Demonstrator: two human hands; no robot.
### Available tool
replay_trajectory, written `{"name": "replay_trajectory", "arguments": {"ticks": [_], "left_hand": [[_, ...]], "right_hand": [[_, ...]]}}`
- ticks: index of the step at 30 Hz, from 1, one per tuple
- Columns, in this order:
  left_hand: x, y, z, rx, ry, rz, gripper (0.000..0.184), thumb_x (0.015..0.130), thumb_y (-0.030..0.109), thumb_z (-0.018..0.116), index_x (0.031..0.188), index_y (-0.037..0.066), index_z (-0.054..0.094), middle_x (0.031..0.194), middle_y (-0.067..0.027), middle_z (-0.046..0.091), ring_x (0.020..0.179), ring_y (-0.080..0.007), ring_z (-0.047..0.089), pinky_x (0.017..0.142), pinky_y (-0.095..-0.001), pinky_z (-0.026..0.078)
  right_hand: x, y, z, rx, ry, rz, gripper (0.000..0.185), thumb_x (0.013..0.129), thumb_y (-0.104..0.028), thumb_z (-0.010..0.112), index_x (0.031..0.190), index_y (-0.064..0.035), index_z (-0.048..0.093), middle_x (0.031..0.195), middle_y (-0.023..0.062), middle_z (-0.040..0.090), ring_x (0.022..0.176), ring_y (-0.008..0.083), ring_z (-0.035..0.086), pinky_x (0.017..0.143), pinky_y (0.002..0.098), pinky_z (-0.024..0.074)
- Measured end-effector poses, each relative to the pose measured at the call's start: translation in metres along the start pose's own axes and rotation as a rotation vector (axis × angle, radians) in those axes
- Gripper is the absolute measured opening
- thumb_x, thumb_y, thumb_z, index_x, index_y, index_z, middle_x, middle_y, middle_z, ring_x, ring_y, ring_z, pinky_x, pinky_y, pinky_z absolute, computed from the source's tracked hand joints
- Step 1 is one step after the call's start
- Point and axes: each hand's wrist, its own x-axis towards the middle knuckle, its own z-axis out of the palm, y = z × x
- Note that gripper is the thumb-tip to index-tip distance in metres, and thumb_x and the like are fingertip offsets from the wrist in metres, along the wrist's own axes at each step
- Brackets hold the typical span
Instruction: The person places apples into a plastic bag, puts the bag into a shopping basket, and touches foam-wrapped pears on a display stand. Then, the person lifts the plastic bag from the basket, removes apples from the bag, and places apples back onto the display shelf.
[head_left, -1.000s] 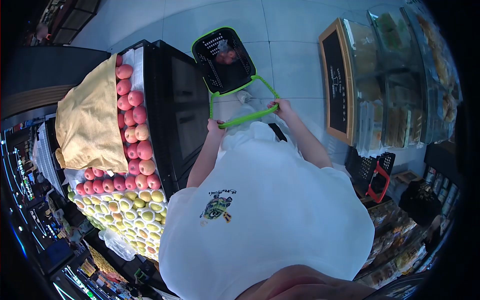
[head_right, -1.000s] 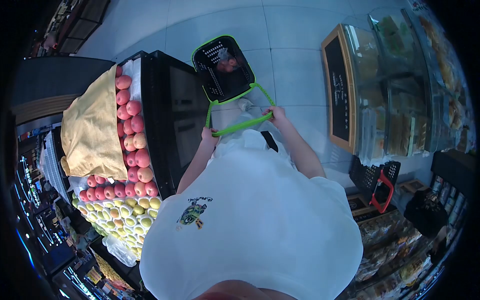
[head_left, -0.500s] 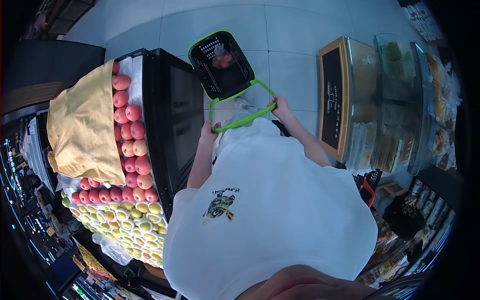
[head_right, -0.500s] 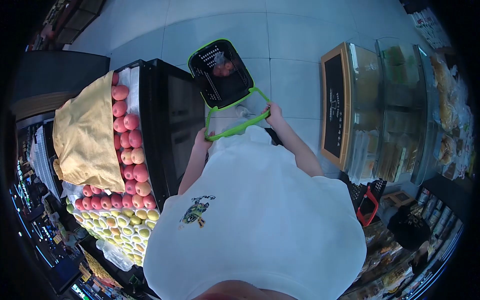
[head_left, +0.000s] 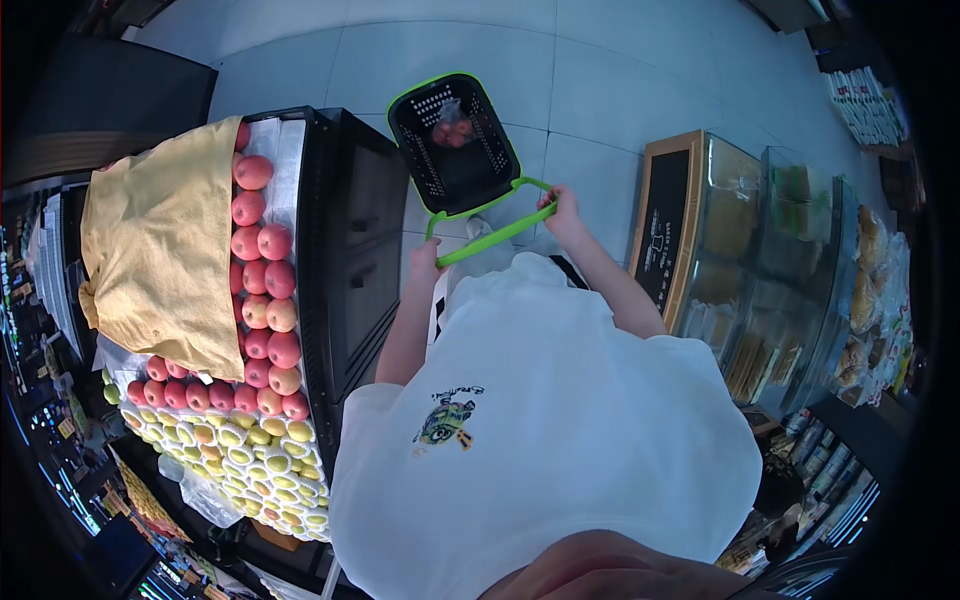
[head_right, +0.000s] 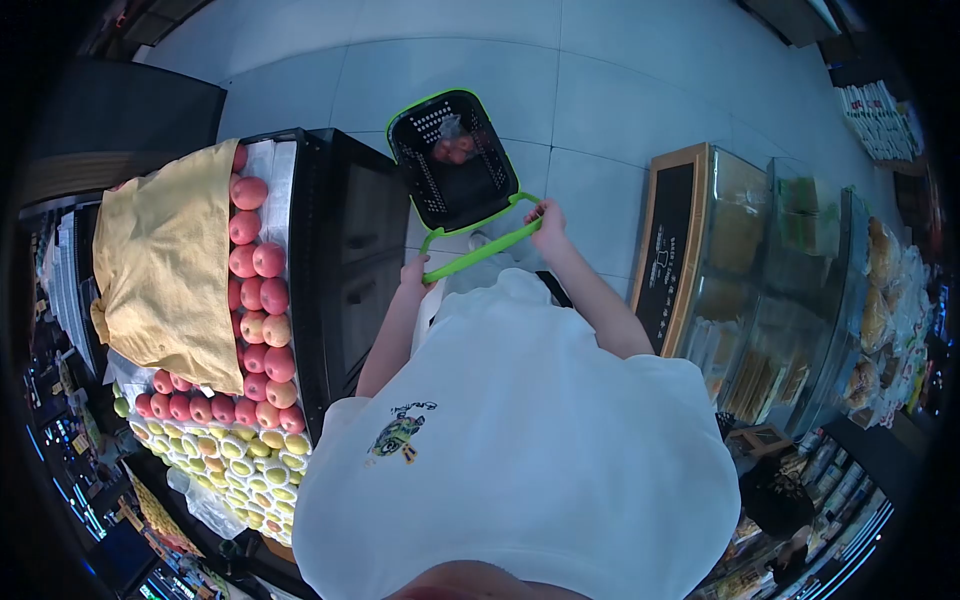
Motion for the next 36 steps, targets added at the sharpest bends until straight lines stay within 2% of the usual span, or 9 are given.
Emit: {"name": "replay_trajectory", "arguments": {"ticks": [10, 14, 16, 19, 23, 30, 32, 35, 36], "left_hand": [[0.004, -0.009, 0.016, 0.025, 0.063, -0.029, 0.050, 0.085, 0.025, 0.073, 0.122, -0.002, 0.052, 0.109, -0.0173, 0.055, 0.092, -0.0333, 0.061, 0.067, -0.0517, 0.058], [0.014, -0.012, 0.023, 0.021, 0.061, -0.033, 0.050, 0.087, 0.027, 0.071, 0.125, 0.000, 0.054, 0.114, -0.0199, 0.057, 0.094, -0.0329, 0.061, 0.064, -0.0503, 0.056], [0.016, -0.011, 0.025, -0.029, 0.007, -0.075, 0.046, 0.091, 0.026, 0.070, 0.131, 0.010, 0.054, 0.118, -0.0205, 0.059, 0.096, -0.0306, 0.060, 0.070, -0.0406, 0.055], [0.004, -0.011, 0.038, -0.179, 0.053, -0.105, 0.039, 0.094, 0.026, 0.067, 0.128, 0.010, 0.055, 0.110, -0.0182, 0.065, 0.089, -0.0280, 0.063, 0.065, -0.0366, 0.053], [-0.023, -0.014, 0.073, -0.274, 0.122, -0.070, 0.039, 0.095, 0.020, 0.063, 0.130, 0.005, 0.056, 0.108, -0.0186, 0.067, 0.086, -0.0283, 0.063, 0.060, -0.0400, 0.049], [-0.023, -0.055, 0.148, -0.349, 0.202, -0.075, 0.023, 0.093, 0.014, 0.062, 0.112, 0.003, 0.058, 0.092, -0.0140, 0.063, 0.076, -0.0250, 0.062, 0.053, -0.0380, 0.045], [-0.027, -0.059, 0.169, -0.311, 0.203, -0.047, 0.020, 0.092, 0.014, 0.062, 0.108, 0.003, 0.058, 0.091, -0.0135, 0.062, 0.075, -0.0248, 0.062, 0.051, -0.0376, 0.044], [-0.027, -0.061, 0.203, -0.267, 0.258, -0.034, 0.024, 0.090, 0.014, 0.063, 0.110, 0.001, 0.060, 0.099, -0.0160, 0.062, 0.083, -0.0302, 0.064, 0.060, -0.0478, 0.057], [-0.023, -0.063, 0.209, -0.268, 0.264, -0.035, 0.024, 0.090, 0.014, 0.063, 0.110, 0.001, 0.060, 0.099, -0.0160, 0.062, 0.083, -0.0302, 0.064, 0.060, -0.0478, 0.057]], "right_hand": [[0.023, -0.017, 0.006, -0.028, -0.024, 0.068, 0.016, 0.091, -0.015, 0.058, 0.080, -0.0064, 0.050, 0.072, 0.0074, 0.052, 0.060, 0.0196, 0.050, 0.060, 0.0342, 0.0512], [0.037, -0.030, 0.006, -0.059, -0.079, 0.111, 0.015, 0.091, -0.013, 0.058, 0.080, -0.0059, 0.050, 0.073, 0.0078, 0.054, 0.062, 0.0204, 0.052, 0.063, 0.0346, 0.0511], [0.048, -0.039, 0.012, -0.084, -0.094, 0.138, 0.014, 0.091, -0.012, 0.057, 0.080, -0.0056, 0.051, 0.073, 0.0078, 0.054, 0.063, 0.0207, 0.052, 0.064, 0.0351, 0.0510], [0.056, -0.058, 0.022, -0.119, -0.112, 0.186, 0.012, 0.091, -0.011, 0.056, 0.081, -0.0050, 0.051, 0.073, 0.0079, 0.054, 0.065, 0.0210, 0.052, 0.064, 0.0360, 0.0507], [0.073, -0.086, 0.031, -0.158, -0.164, 0.224, 0.011, 0.090, -0.010, 0.056, 0.081, -0.0045, 0.052, 0.073, 0.0078, 0.053, 0.065, 0.0207, 0.052, 0.063, 0.0361, 0.0501], [0.100, -0.150, 0.039, -0.160, -0.195, 0.344, 0.012, 0.088, -0.011, 0.056, 0.079, -0.0052, 0.051, 0.071, 0.0063, 0.052, 0.061, 0.0198, 0.050, 0.061, 0.0343, 0.0491], [0.108, -0.170, 0.042, -0.189, -0.209, 0.286, 0.011, 0.087, -0.010, 0.056, 0.079, -0.0051, 0.052, 0.070, 0.0062, 0.052, 0.061, 0.0196, 0.050, 0.061, 0.0344, 0.0490], [0.115, -0.195, 0.046, -0.149, -0.166, 0.256, 0.009, 0.087, -0.010, 0.056, 0.080, -0.0044, 0.054, 0.071, 0.0066, 0.054, 0.061, 0.0195, 0.050, 0.061, 0.0341, 0.0492], [0.119, -0.200, 0.046, -0.151, -0.166, 0.262, 0.009, 0.087, -0.010, 0.056, 0.080, -0.0044, 0.054, 0.071, 0.0066, 0.054, 0.061, 0.0195, 0.050, 0.061, 0.0341, 0.0492]]}}
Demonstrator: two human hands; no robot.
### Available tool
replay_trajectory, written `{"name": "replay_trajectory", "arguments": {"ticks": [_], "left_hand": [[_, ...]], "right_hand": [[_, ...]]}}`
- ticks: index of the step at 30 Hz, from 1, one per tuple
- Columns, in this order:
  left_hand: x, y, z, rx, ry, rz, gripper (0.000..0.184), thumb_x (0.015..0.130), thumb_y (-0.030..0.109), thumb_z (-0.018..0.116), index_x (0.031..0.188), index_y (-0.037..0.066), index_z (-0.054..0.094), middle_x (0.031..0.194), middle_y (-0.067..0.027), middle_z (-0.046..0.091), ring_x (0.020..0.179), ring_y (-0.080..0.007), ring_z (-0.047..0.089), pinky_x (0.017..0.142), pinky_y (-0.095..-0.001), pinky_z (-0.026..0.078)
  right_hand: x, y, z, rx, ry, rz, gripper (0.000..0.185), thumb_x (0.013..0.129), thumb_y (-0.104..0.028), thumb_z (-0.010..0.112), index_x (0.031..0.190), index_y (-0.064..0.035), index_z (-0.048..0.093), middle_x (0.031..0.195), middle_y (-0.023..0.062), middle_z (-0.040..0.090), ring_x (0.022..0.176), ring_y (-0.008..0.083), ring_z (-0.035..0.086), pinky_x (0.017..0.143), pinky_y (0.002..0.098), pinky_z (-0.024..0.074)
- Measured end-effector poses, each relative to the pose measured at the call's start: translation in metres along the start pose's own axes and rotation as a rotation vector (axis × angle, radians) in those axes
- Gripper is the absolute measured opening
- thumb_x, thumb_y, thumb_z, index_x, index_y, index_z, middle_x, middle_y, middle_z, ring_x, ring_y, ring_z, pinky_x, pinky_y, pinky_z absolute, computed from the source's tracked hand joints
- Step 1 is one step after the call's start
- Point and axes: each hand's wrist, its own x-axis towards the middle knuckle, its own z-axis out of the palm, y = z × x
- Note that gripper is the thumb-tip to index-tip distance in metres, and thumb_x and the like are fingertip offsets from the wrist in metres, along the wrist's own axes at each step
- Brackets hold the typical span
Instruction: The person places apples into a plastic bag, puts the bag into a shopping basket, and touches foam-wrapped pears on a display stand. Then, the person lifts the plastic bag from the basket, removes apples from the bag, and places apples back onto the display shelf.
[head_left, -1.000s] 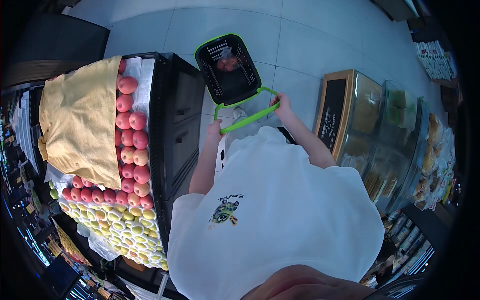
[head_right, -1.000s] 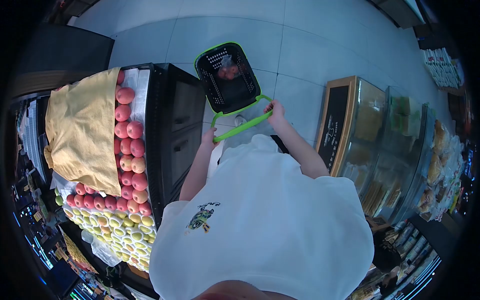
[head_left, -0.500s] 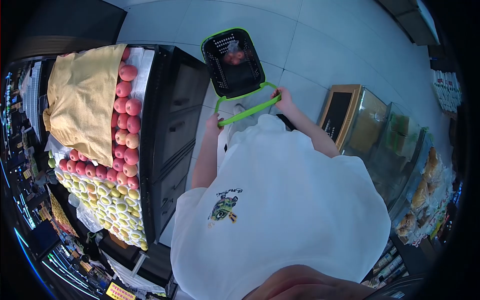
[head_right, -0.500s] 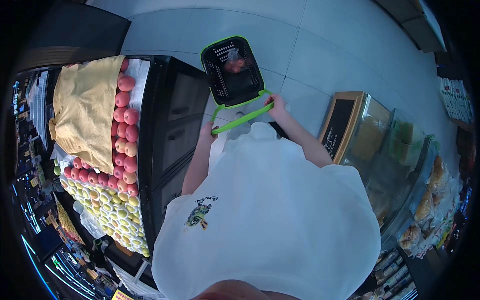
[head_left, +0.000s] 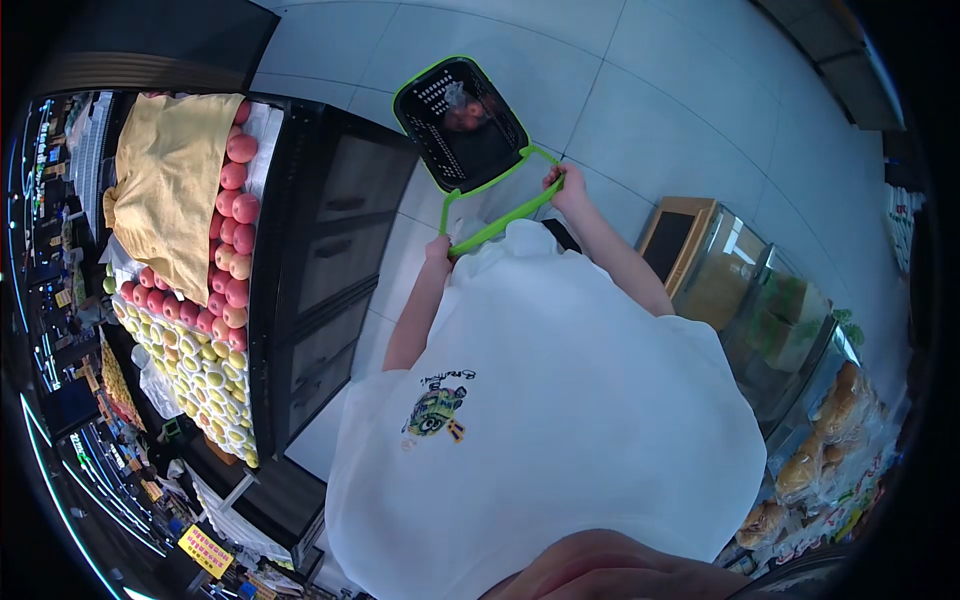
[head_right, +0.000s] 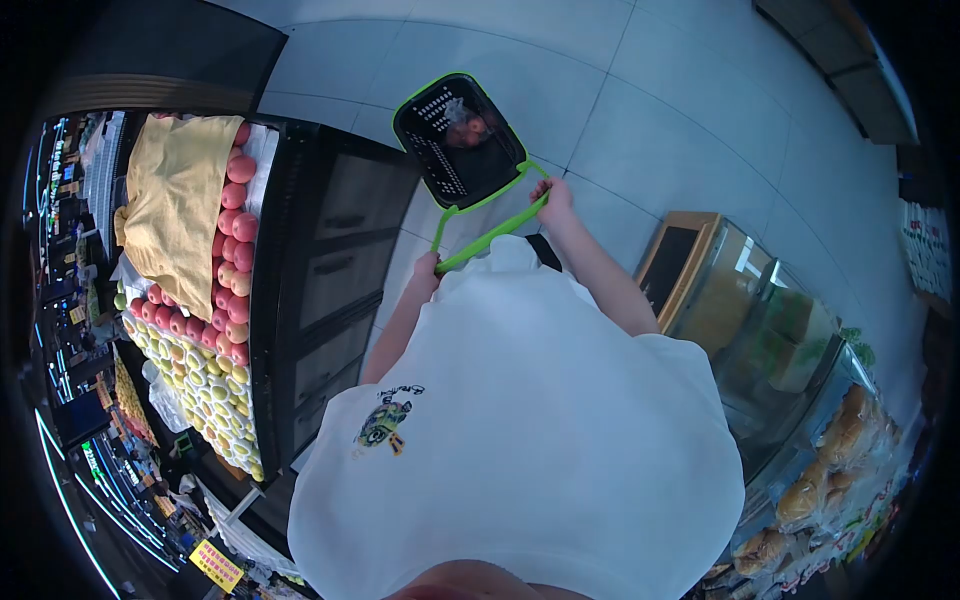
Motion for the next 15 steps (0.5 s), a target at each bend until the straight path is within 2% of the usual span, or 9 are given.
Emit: {"name": "replay_trajectory", "arguments": {"ticks": [3, 6, 8, 9, 11, 13, 15], "left_hand": [[0.007, -0.001, 0.009, -0.015, -0.007, 0.018, 0.026, 0.090, 0.014, 0.064, 0.112, 0.000, 0.061, 0.103, -0.0171, 0.062, 0.087, -0.0324, 0.065, 0.067, -0.0522, 0.060], [0.001, 0.004, 0.014, 0.051, -0.045, 0.044, 0.026, 0.091, 0.014, 0.064, 0.112, 0.000, 0.061, 0.101, -0.0167, 0.062, 0.085, -0.0324, 0.065, 0.065, -0.0476, 0.061], [-0.017, 0.011, 0.014, 0.018, -0.118, 0.072, 0.021, 0.092, 0.014, 0.063, 0.109, 0.001, 0.060, 0.095, -0.0138, 0.060, 0.077, -0.0285, 0.064, 0.060, -0.0413, 0.059], [-0.006, 0.010, 0.013, 0.017, -0.115, 0.071, 0.021, 0.092, 0.014, 0.063, 0.109, 0.001, 0.060, 0.095, -0.0138, 0.060, 0.077, -0.0285, 0.064, 0.060, -0.0413, 0.059], [0.031, 0.007, 0.015, -0.045, -0.085, 0.005, 0.018, 0.093, 0.014, 0.063, 0.106, 0.003, 0.059, 0.091, -0.0118, 0.059, 0.073, -0.0252, 0.061, 0.056, -0.0381, 0.054], [0.067, 0.001, 0.021, -0.104, -0.059, -0.068, 0.015, 0.093, 0.015, 0.063, 0.103, 0.004, 0.057, 0.087, -0.0097, 0.057, 0.069, -0.0219, 0.058, 0.052, -0.0349, 0.050], [0.052, 0.010, 0.035, -0.135, -0.049, -0.115, 0.014, 0.093, 0.015, 0.063, 0.101, 0.005, 0.057, 0.085, -0.0087, 0.056, 0.067, -0.0203, 0.057, 0.050, -0.0333, 0.048]], "right_hand": [[0.003, -0.009, 0.003, 0.000, -0.039, -0.028, 0.010, 0.089, -0.011, 0.055, 0.081, -0.0039, 0.055, 0.072, 0.0066, 0.054, 0.062, 0.0195, 0.051, 0.061, 0.0342, 0.0498], [-0.005, -0.016, 0.012, 0.009, -0.048, -0.006, 0.010, 0.091, -0.010, 0.054, 0.085, -0.0029, 0.055, 0.075, 0.0076, 0.058, 0.062, 0.0194, 0.052, 0.061, 0.0343, 0.0502], [-0.010, -0.022, 0.019, 0.043, -0.050, 0.066, 0.006, 0.091, -0.009, 0.053, 0.090, -0.0029, 0.054, 0.082, 0.0096, 0.062, 0.061, 0.0179, 0.052, 0.061, 0.0332, 0.0503], [-0.008, -0.024, 0.020, 0.042, -0.049, 0.068, 0.006, 0.091, -0.009, 0.053, 0.090, -0.0029, 0.054, 0.082, 0.0096, 0.062, 0.061, 0.0179, 0.052, 0.061, 0.0332, 0.0503], [-0.003, -0.029, 0.024, 0.087, -0.141, 0.092, 0.006, 0.092, -0.008, 0.051, 0.096, -0.0037, 0.053, 0.089, 0.0112, 0.065, 0.060, 0.0157, 0.052, 0.058, 0.0310, 0.0482], [-0.002, -0.038, 0.032, 0.088, -0.166, 0.109, 0.007, 0.092, -0.009, 0.052, 0.097, -0.0045, 0.053, 0.089, 0.0110, 0.064, 0.060, 0.0149, 0.051, 0.057, 0.0303, 0.0468], [0.004, -0.050, 0.040, 0.085, -0.190, 0.122, 0.007, 0.092, -0.009, 0.052, 0.097, -0.0052, 0.052, 0.090, 0.0107, 0.064, 0.059, 0.0141, 0.051, 0.055, 0.0296, 0.0454]]}}
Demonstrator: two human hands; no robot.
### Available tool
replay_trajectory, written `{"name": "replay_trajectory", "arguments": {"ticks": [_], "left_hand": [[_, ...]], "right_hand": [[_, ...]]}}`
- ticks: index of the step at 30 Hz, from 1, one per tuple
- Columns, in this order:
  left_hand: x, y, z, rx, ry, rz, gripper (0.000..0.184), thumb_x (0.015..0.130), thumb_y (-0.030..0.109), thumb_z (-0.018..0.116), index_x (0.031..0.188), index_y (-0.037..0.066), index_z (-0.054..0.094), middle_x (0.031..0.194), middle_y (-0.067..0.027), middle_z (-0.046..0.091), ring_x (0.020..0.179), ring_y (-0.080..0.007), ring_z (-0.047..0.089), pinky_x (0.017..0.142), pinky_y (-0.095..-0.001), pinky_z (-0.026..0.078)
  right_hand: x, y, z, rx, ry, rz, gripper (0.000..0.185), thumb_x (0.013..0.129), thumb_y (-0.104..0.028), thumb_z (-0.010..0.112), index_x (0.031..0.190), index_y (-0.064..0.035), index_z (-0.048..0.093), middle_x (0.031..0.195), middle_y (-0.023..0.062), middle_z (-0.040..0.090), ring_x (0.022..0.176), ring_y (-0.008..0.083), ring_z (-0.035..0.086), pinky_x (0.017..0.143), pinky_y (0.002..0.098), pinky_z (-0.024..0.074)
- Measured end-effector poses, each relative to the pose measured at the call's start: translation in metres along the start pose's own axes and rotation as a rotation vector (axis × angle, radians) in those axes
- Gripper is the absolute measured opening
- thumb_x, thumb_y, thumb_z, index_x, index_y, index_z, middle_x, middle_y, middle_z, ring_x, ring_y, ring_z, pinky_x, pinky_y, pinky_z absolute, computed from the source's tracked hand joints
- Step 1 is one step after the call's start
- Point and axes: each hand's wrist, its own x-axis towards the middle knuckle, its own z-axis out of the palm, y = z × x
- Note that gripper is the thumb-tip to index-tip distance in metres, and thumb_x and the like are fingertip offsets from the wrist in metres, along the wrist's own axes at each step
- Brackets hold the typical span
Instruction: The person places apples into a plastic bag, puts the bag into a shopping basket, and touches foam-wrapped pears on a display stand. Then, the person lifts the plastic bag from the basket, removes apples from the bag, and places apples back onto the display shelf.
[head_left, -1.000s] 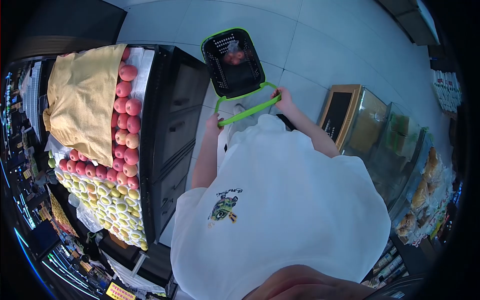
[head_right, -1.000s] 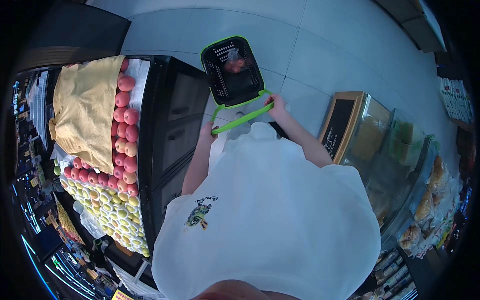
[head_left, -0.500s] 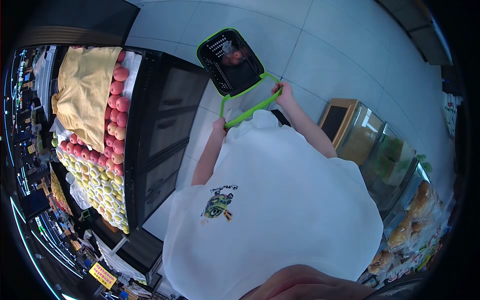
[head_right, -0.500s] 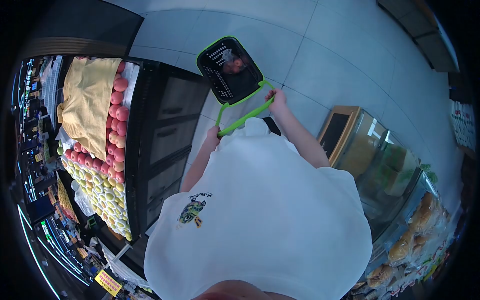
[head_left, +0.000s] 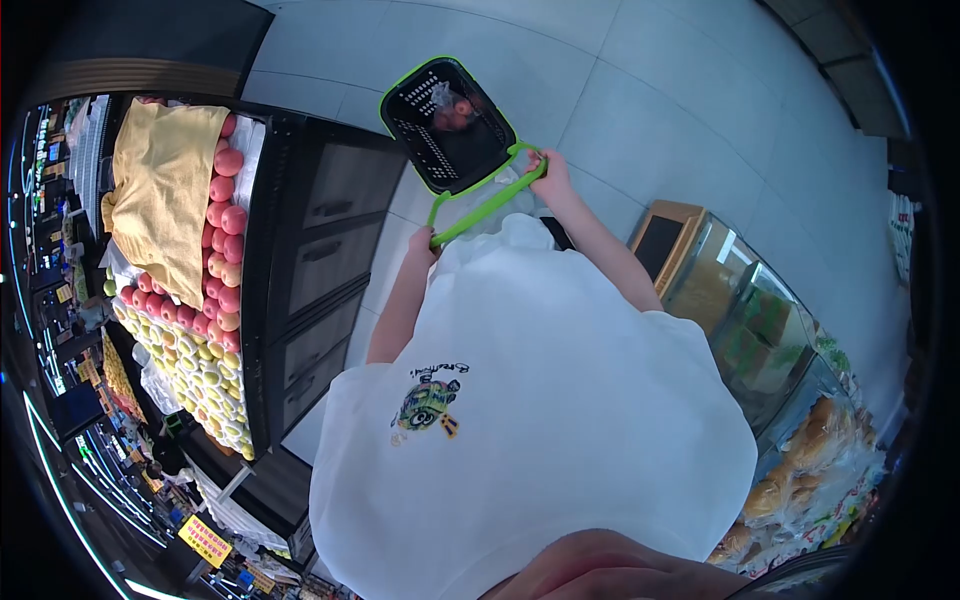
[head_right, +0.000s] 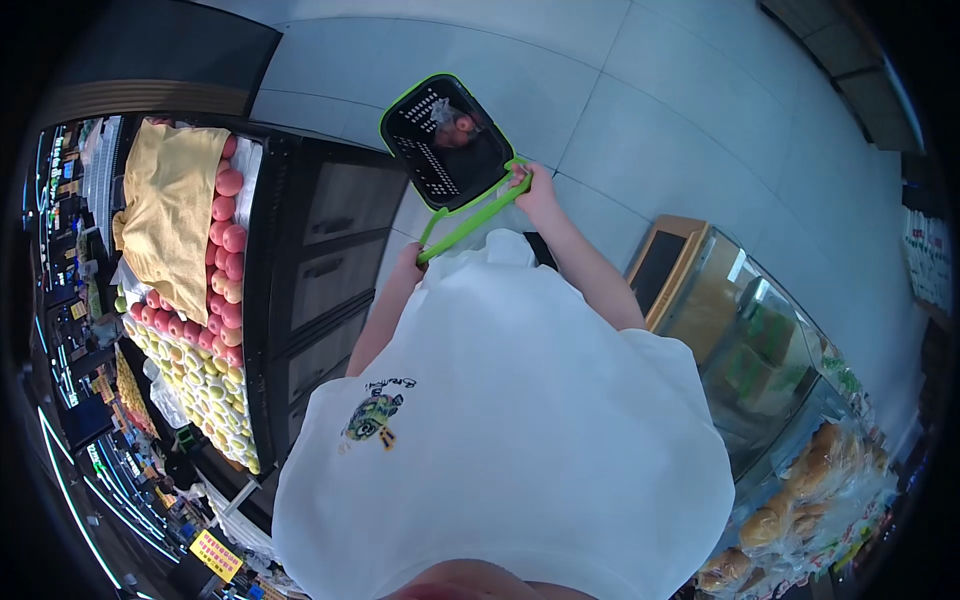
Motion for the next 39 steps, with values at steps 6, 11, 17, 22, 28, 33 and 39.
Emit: {"name": "replay_trajectory", "arguments": {"ticks": [6, 11, 17, 22, 28, 33, 39], "left_hand": [[-0.086, 0.051, 0.062, 0.070, 0.034, -0.002, 0.019, 0.093, 0.019, 0.065, 0.103, 0.006, 0.055, 0.084, -0.0081, 0.054, 0.065, -0.0177, 0.053, 0.047, -0.0305, 0.043], [-0.087, 0.095, 0.078, 0.301, -0.171, -0.060, 0.025, 0.095, 0.028, 0.062, 0.103, 0.005, 0.055, 0.080, -0.0079, 0.054, 0.057, -0.0149, 0.050, 0.045, -0.0287, 0.042], [-0.064, 0.092, 0.089, 0.454, -0.258, -0.006, 0.027, 0.095, 0.028, 0.057, 0.096, 0.001, 0.057, 0.068, -0.0082, 0.058, 0.045, -0.0156, 0.052, 0.037, -0.0308, 0.038], [-0.076, 0.104, 0.117, 0.400, -0.237, -0.051, 0.022, 0.094, 0.021, 0.054, 0.090, 0.000, 0.057, 0.061, -0.0071, 0.055, 0.040, -0.0162, 0.049, 0.034, -0.0326, 0.036], [-0.066, 0.091, 0.162, 0.406, -0.166, -0.035, 0.020, 0.093, 0.012, 0.046, 0.087, -0.005, 0.055, 0.058, -0.0100, 0.053, 0.039, -0.0186, 0.049, 0.033, -0.0354, 0.032], [-0.073, 0.090, 0.208, 0.337, -0.034, -0.039, 0.022, 0.093, 0.012, 0.042, 0.092, -0.007, 0.054, 0.060, -0.0139, 0.051, 0.038, -0.0211, 0.045, 0.032, -0.0370, 0.030], [-0.067, 0.054, 0.285, -0.050, 0.182, -0.039, 0.021, 0.092, 0.015, 0.044, 0.094, -0.003, 0.057, 0.060, -0.0124, 0.051, 0.036, -0.0206, 0.044, 0.031, -0.0403, 0.030]], "right_hand": [[0.023, -0.032, 0.041, 0.017, -0.009, -0.005, 0.007, 0.091, -0.012, 0.051, 0.094, -0.0063, 0.051, 0.081, 0.0069, 0.059, 0.058, 0.0132, 0.048, 0.057, 0.0288, 0.0429], [0.050, -0.053, 0.090, -0.015, -0.006, -0.007, 0.007, 0.090, -0.008, 0.056, 0.091, -0.0044, 0.051, 0.079, 0.0050, 0.055, 0.057, 0.0133, 0.048, 0.054, 0.0288, 0.0429], [0.082, -0.068, 0.135, -0.113, 0.026, -0.007, 0.005, 0.088, -0.006, 0.054, 0.088, -0.0045, 0.049, 0.078, 0.0059, 0.054, 0.057, 0.0132, 0.047, 0.053, 0.0285, 0.0423], [0.101, -0.084, 0.167, -0.216, 0.048, -0.016, 0.004, 0.087, -0.005, 0.053, 0.086, -0.0051, 0.049, 0.077, 0.0057, 0.054, 0.055, 0.0136, 0.046, 0.052, 0.0285, 0.0407], [0.140, -0.121, 0.188, -0.405, 0.077, 0.067, 0.005, 0.087, -0.006, 0.053, 0.084, -0.0055, 0.049, 0.074, 0.0049, 0.052, 0.055, 0.0142, 0.045, 0.053, 0.0304, 0.0407], [0.160, -0.154, 0.221, -0.585, 0.116, 0.177, 0.007, 0.088, -0.007, 0.051, 0.081, -0.0070, 0.049, 0.070, 0.0052, 0.049, 0.055, 0.0167, 0.043, 0.054, 0.0310, 0.0410], [0.192, -0.196, 0.245, -0.822, 0.069, 0.245, 0.007, 0.086, -0.006, 0.048, 0.080, -0.0081, 0.046, 0.069, 0.0055, 0.047, 0.056, 0.0179, 0.043, 0.054, 0.0318, 0.0416]]}}
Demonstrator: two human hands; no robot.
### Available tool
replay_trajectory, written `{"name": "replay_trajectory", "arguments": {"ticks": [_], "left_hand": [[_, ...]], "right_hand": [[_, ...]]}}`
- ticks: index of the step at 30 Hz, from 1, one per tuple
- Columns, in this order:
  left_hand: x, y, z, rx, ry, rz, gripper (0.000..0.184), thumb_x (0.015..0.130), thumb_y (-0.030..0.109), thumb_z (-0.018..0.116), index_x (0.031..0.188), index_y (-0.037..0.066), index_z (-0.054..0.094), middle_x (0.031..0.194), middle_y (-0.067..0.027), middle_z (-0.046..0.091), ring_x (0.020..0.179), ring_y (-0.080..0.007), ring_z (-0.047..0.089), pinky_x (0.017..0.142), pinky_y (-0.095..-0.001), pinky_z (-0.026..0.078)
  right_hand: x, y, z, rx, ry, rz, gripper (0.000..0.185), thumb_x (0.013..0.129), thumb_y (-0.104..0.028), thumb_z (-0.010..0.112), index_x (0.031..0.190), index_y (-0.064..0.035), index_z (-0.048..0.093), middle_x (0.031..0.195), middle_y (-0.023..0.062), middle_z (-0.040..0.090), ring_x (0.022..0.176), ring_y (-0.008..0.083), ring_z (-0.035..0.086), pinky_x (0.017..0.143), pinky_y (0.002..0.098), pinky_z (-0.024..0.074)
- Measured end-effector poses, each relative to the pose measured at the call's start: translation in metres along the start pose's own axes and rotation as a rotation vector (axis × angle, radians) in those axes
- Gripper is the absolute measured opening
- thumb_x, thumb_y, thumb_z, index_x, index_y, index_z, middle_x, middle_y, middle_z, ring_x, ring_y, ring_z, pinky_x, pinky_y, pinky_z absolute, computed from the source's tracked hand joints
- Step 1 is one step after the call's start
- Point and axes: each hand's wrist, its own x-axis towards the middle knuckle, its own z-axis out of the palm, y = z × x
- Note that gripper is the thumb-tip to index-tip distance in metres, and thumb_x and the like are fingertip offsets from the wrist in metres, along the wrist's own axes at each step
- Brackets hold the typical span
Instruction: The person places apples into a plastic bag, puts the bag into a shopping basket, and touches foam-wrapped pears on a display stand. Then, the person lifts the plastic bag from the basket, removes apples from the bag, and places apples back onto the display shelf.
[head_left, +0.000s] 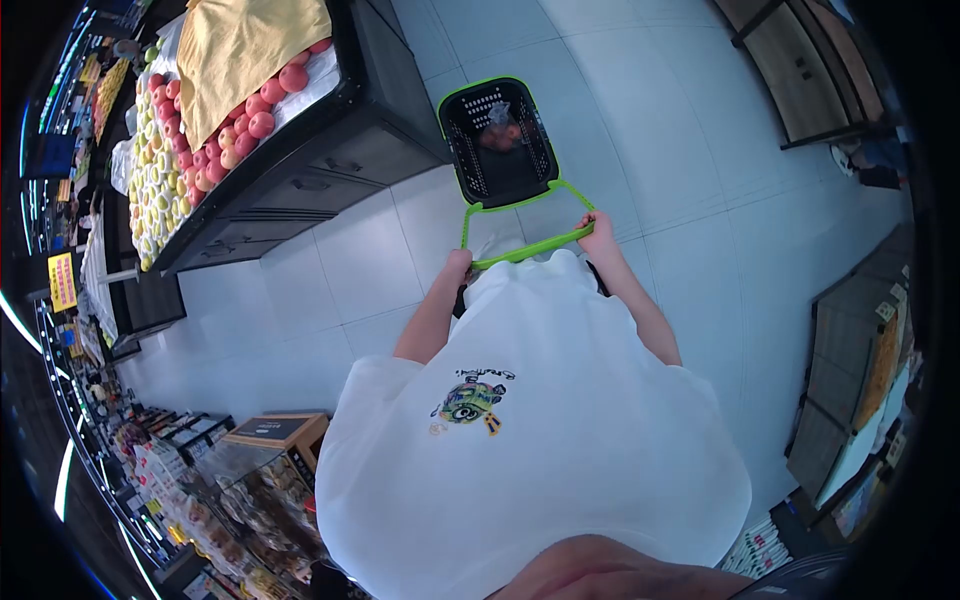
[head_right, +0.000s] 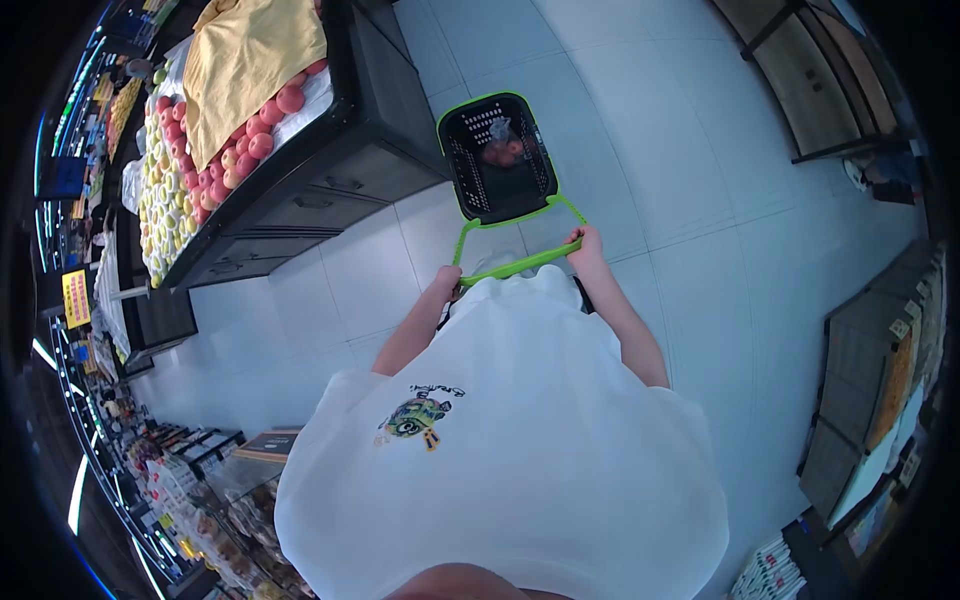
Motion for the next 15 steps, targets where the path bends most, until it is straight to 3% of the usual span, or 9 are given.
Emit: {"name": "replay_trajectory", "arguments": {"ticks": [1, 3, 4, 6, 10, 12, 13, 15], "left_hand": [[-0.002, -0.009, 0.013, -0.029, 0.013, 0.000, 0.021, 0.092, 0.015, 0.044, 0.094, -0.003, 0.057, 0.060, -0.0124, 0.051, 0.036, -0.0206, 0.044, 0.031, -0.0403, 0.030], [-0.003, -0.026, 0.038, -0.011, 0.034, 0.155, 0.025, 0.090, 0.016, 0.048, 0.094, -0.005, 0.061, 0.066, -0.0162, 0.058, 0.048, -0.0285, 0.057, 0.042, -0.0495, 0.043], [0.012, -0.039, 0.049, -0.034, 0.047, 0.155, 0.025, 0.090, 0.016, 0.048, 0.094, -0.005, 0.061, 0.066, -0.0162, 0.058, 0.048, -0.0285, 0.057, 0.042, -0.0495, 0.043], [0.037, -0.061, 0.065, 0.229, 0.219, 0.416, 0.024, 0.089, 0.014, 0.054, 0.100, -0.004, 0.065, 0.073, -0.0127, 0.060, 0.065, -0.0322, 0.063, 0.054, -0.0531, 0.045], [0.026, -0.071, 0.084, 0.175, 0.171, 0.391, 0.022, 0.088, 0.016, 0.056, 0.093, -0.003, 0.066, 0.073, -0.0105, 0.059, 0.076, -0.0357, 0.064, 0.062, -0.0566, 0.047], [-0.022, -0.047, 0.091, -0.162, 0.132, 0.202, 0.026, 0.088, 0.021, 0.054, 0.092, -0.002, 0.067, 0.079, -0.0165, 0.067, 0.076, -0.0354, 0.066, 0.063, -0.0553, 0.050], [-0.039, -0.038, 0.092, -0.171, 0.135, 0.203, 0.026, 0.088, 0.021, 0.054, 0.092, -0.002, 0.067, 0.079, -0.0165, 0.067, 0.076, -0.0354, 0.066, 0.063, -0.0553, 0.050], [-0.064, -0.015, 0.082, -0.227, 0.004, -0.009, 0.018, 0.089, 0.021, 0.055, 0.077, 0.007, 0.058, 0.066, -0.0081, 0.054, 0.051, -0.0209, 0.050, 0.043, -0.0402, 0.037]], "right_hand": [[0.006, -0.008, -0.005, -0.026, -0.016, 0.010, 0.007, 0.086, -0.006, 0.048, 0.080, -0.0081, 0.046, 0.069, 0.0055, 0.047, 0.056, 0.0179, 0.043, 0.054, 0.0318, 0.0416], [0.016, -0.027, -0.012, -0.071, -0.043, -0.046, 0.008, 0.085, -0.006, 0.049, 0.078, -0.0088, 0.045, 0.067, 0.0044, 0.045, 0.055, 0.0170, 0.042, 0.054, 0.0314, 0.0413], [0.018, -0.037, -0.012, -0.092, -0.057, -0.038, 0.008, 0.085, -0.006, 0.049, 0.078, -0.0088, 0.045, 0.067, 0.0044, 0.045, 0.055, 0.0170, 0.042, 0.054, 0.0314, 0.0413], [0.023, -0.050, -0.012, -0.112, 0.042, -0.003, 0.010, 0.085, -0.006, 0.048, 0.077, -0.0095, 0.045, 0.066, 0.0029, 0.043, 0.054, 0.0155, 0.040, 0.053, 0.0310, 0.0392], [0.032, -0.062, -0.001, -0.246, -0.009, -0.104, 0.010, 0.085, -0.006, 0.047, 0.076, -0.0100, 0.044, 0.066, 0.0019, 0.042, 0.053, 0.0141, 0.039, 0.050, 0.0306, 0.0362], [0.031, -0.073, 0.014, -0.176, -0.017, -0.059, 0.009, 0.084, -0.007, 0.047, 0.076, -0.0106, 0.044, 0.066, 0.0016, 0.042, 0.053, 0.0140, 0.038, 0.050, 0.0312, 0.0349], [0.030, -0.078, 0.017, -0.183, -0.023, -0.059, 0.009, 0.084, -0.007, 0.047, 0.076, -0.0106, 0.044, 0.066, 0.0016, 0.042, 0.053, 0.0140, 0.038, 0.050, 0.0312, 0.0349], [0.027, -0.085, 0.024, -0.144, -0.071, 0.008, 0.009, 0.083, -0.007, 0.047, 0.075, -0.0107, 0.043, 0.064, 0.0022, 0.041, 0.052, 0.0152, 0.037, 0.051, 0.0318, 0.0356]]}}
